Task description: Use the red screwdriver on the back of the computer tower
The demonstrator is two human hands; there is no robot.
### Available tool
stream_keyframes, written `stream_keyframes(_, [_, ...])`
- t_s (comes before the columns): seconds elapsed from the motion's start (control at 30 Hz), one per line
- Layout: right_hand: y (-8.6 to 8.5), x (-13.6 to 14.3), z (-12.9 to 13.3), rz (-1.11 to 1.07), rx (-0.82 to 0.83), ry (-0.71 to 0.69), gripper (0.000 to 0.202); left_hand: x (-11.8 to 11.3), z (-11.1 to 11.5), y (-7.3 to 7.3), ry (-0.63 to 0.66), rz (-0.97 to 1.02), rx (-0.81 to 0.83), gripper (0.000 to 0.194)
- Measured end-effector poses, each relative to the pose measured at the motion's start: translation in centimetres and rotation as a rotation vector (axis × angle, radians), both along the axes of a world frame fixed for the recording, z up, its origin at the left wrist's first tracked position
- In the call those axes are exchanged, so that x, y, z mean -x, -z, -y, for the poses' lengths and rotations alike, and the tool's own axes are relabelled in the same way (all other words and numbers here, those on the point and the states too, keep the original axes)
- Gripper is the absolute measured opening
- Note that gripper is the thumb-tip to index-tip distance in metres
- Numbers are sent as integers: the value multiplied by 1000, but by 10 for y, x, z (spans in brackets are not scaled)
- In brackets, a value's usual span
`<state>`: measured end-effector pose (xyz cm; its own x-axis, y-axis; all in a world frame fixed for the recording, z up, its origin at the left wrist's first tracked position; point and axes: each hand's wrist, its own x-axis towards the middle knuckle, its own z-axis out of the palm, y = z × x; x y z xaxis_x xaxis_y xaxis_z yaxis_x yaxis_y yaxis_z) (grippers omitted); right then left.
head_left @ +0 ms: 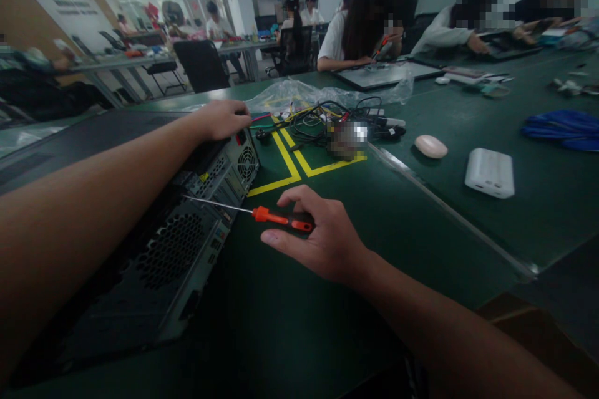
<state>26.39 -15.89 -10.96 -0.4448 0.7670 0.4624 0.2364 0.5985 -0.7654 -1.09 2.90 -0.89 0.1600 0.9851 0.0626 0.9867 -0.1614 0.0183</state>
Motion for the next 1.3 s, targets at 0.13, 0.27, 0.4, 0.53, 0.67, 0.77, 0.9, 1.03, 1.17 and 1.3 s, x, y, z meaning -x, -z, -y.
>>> stream_keyframes(0.13, [-1, 0, 0, 14, 4, 6, 39, -1, 0, 0, -7, -10, 13, 70])
stream_keyframes(0.27, [-2, 0, 0, 30, 29, 8, 39, -1, 0, 0, -16, -11, 13, 74])
stream_keyframes(0.4, [-1, 0, 0, 27, 30, 7, 41, -1, 0, 0, -3, -9, 9, 74])
stream_keyframes(0.53, [0, 0, 0, 36, 33, 10, 44, -3, 3, -1, -6, -21, 17, 74])
stream_keyframes(0.67, [0, 0, -1, 36, 26, 8, 44, -5, 5, -3, -12, -35, 21, 73])
stream_keyframes(0.77, [0, 0, -1, 31, 22, 10, 45, -6, 5, -3, -7, -31, 14, 72])
stream_keyframes(0.9, [-1, 0, 0, 17, 18, 8, 44, -3, 4, -3, -1, -11, 5, 68])
stream_keyframes(1.03, [-1, 0, 0, 10, 17, 7, 43, -1, 2, -2, 1, -5, -6, 65])
stream_keyframes(1.17, [0, -1, 0, 16, 8, 8, 43, -2, 2, -1, -17, 14, 7, 69])
stream_keyframes(1.3, [0, 0, 1, 27, 19, 14, 44, -4, 3, 0, -20, 9, 7, 72])
